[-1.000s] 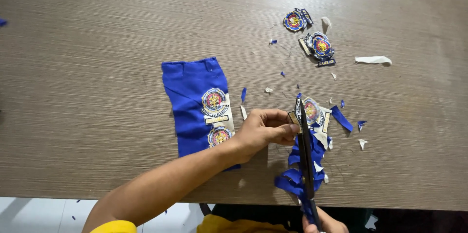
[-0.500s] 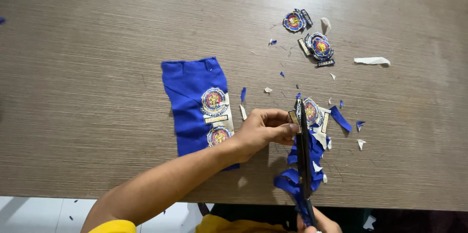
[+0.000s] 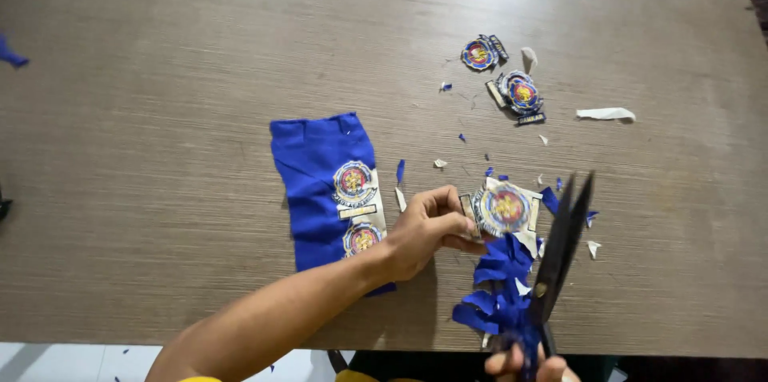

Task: Cutting out embroidered patches from a blue fabric strip using scissors.

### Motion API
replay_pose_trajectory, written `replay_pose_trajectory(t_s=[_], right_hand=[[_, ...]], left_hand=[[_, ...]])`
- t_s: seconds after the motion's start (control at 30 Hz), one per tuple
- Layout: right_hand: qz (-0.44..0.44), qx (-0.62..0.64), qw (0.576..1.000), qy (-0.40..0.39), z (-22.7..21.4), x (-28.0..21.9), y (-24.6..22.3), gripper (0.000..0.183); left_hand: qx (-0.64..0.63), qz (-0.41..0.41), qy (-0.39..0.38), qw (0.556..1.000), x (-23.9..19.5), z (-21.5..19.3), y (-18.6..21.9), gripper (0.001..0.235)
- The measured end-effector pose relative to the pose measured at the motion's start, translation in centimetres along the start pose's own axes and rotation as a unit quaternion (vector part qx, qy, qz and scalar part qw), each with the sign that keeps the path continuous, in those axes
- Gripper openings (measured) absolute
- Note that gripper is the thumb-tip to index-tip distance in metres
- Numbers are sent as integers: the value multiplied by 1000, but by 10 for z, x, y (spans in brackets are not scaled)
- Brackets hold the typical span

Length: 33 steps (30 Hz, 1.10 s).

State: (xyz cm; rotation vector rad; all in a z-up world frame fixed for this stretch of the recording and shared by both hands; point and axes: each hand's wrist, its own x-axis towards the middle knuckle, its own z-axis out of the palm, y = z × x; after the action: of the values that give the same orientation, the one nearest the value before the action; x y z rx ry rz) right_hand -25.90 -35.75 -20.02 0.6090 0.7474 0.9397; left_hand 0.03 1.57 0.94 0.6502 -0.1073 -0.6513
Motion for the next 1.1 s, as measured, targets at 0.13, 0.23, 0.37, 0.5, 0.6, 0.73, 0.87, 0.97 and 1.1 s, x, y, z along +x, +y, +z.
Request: replay_pose_trajectory(t_s=[0.13, 0.23, 0.37, 0.5, 0.6, 0.73, 0.87, 0.97, 1.1], right_hand=[[-506, -535, 660, 146, 110, 83, 148, 73], [-650, -541, 447, 291, 185, 130, 216, 77], [-576, -390, 717, 58, 170, 114, 184, 59], [-461, -514, 702, -174, 127, 95, 116, 57], [-674, -631, 335, 188, 154, 121, 159, 27], [-619, -678, -202, 340, 171, 129, 182, 64], [-576, -721, -183, 340, 166, 124, 178, 62], [-521, -738, -221, 369, 136, 111, 134, 58], [-436, -681, -435, 396, 146, 117, 154, 53]], left_hand=[[-10, -40, -45, 998, -4, -2, -9, 24], [-20, -68, -88, 994, -9, 0, -10, 25], [29, -97, -136, 986, -17, 9, 0, 30], [56, -31, -161, 985, -19, 7, -2, 36], [231, 129, -174, 949, -20, 10, -3, 40], [401, 367, -188, 818, -27, 26, 19, 36], [510, 465, -171, 703, -27, 25, 19, 40], [538, 458, -181, 684, -23, 14, 6, 37], [567, 426, -167, 685, -25, 14, 2, 34]])
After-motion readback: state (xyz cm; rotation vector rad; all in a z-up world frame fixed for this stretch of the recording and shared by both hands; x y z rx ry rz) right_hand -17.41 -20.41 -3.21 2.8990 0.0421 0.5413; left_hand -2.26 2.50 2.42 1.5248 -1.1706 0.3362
